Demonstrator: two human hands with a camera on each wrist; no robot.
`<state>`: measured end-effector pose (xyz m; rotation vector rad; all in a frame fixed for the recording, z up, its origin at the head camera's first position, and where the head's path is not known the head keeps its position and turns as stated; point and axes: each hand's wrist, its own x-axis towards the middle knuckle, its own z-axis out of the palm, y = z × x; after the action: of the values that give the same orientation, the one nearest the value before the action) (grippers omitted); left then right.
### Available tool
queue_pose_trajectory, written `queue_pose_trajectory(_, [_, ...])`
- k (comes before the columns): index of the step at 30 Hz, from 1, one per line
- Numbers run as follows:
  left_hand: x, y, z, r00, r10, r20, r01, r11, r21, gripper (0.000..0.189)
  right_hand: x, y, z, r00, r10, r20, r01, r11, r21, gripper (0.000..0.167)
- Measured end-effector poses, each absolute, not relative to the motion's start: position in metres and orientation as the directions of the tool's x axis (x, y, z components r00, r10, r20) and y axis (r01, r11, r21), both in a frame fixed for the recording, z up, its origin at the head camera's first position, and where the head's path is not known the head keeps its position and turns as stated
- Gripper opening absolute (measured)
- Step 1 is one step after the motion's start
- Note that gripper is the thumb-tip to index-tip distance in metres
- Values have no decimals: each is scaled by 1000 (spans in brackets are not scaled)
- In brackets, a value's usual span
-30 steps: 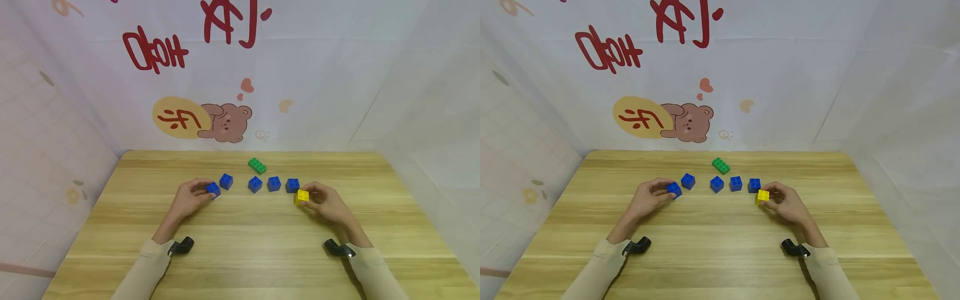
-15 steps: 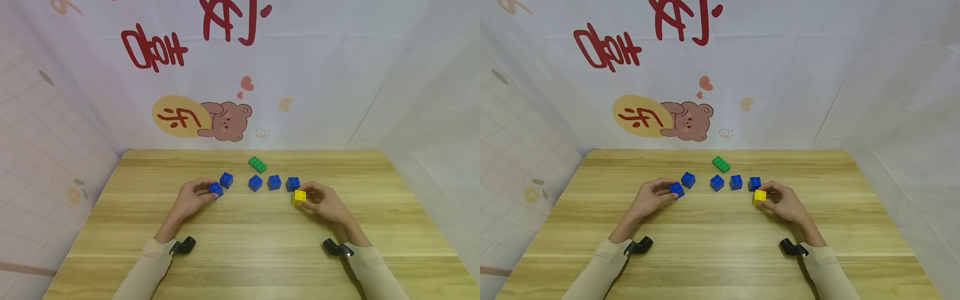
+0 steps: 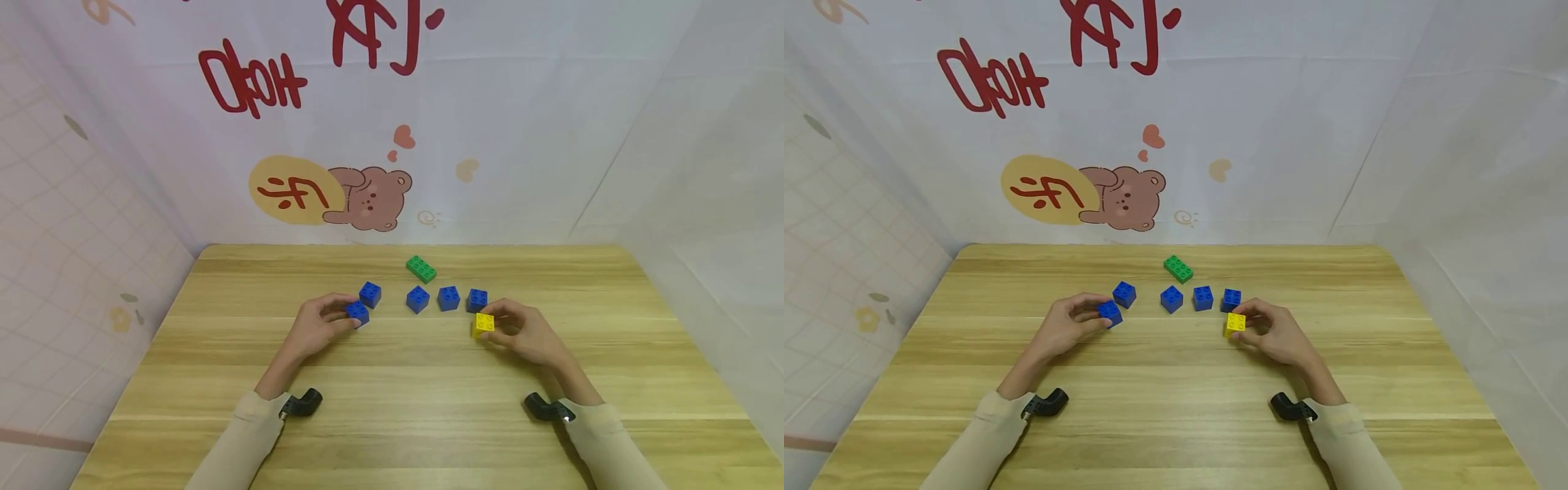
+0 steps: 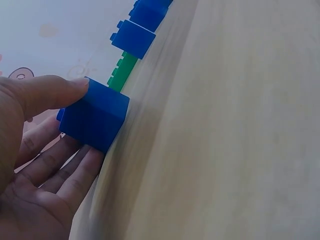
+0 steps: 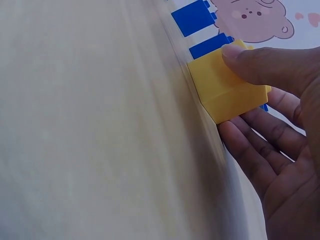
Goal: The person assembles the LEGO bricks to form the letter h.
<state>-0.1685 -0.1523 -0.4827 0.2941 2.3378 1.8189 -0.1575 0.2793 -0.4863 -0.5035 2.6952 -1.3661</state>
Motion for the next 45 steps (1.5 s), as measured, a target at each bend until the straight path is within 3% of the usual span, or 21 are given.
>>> queue_pose_trajectory(45, [-154, -122, -481, -952, 306, -27, 53, 249, 967, 39, -143, 230, -485, -907, -405, 114, -319, 485, -815, 34])
